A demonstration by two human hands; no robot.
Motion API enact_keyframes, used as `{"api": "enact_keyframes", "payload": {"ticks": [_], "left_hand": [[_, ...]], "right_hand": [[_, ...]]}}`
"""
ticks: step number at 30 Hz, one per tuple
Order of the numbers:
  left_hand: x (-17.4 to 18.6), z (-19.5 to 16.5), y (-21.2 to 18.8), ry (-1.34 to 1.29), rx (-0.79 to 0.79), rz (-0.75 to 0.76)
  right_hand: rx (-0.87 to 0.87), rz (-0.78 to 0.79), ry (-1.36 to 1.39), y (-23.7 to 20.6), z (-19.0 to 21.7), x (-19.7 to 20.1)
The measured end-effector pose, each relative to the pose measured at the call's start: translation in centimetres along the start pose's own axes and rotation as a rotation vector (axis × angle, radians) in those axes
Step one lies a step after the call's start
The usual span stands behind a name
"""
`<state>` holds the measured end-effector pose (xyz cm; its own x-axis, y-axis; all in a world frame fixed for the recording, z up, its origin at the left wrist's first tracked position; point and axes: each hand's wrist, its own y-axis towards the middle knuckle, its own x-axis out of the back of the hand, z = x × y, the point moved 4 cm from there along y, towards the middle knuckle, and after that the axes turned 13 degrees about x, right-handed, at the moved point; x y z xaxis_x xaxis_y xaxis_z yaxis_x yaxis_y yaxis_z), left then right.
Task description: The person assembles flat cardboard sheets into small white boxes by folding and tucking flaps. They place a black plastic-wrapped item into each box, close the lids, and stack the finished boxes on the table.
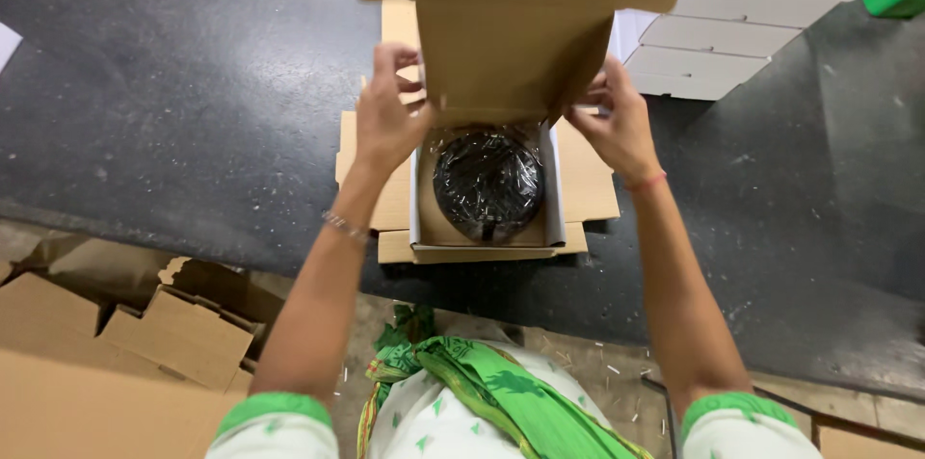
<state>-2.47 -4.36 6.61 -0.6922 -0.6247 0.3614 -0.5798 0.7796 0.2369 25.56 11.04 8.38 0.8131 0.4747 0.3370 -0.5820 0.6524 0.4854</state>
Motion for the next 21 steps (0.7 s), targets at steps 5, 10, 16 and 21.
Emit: {"api": "enact_keyframes", "payload": {"ticks": [5,10,16,21], "left_hand": [[3.9,2.3,-5.4,-0.145,0.26,0.497],[3.7,1.4,-9.5,0.447,-0.206,0.42],[3.0,1.9,-13.9,0.223,0.154,0.503],[2.0,1.7,-15.1,0.135,0.081,0.339]], "right_hand": [[-0.073,0.342,0.204,-5.6,0.0,2.0],[0.194,0.58,-0.295,-9.2,0.6,1.6],[-0.049,0.537,-0.254,-12.2,1.5,-0.1],[-0.194,0.349,-0.024,-14.0,1.0,-1.1]]}}
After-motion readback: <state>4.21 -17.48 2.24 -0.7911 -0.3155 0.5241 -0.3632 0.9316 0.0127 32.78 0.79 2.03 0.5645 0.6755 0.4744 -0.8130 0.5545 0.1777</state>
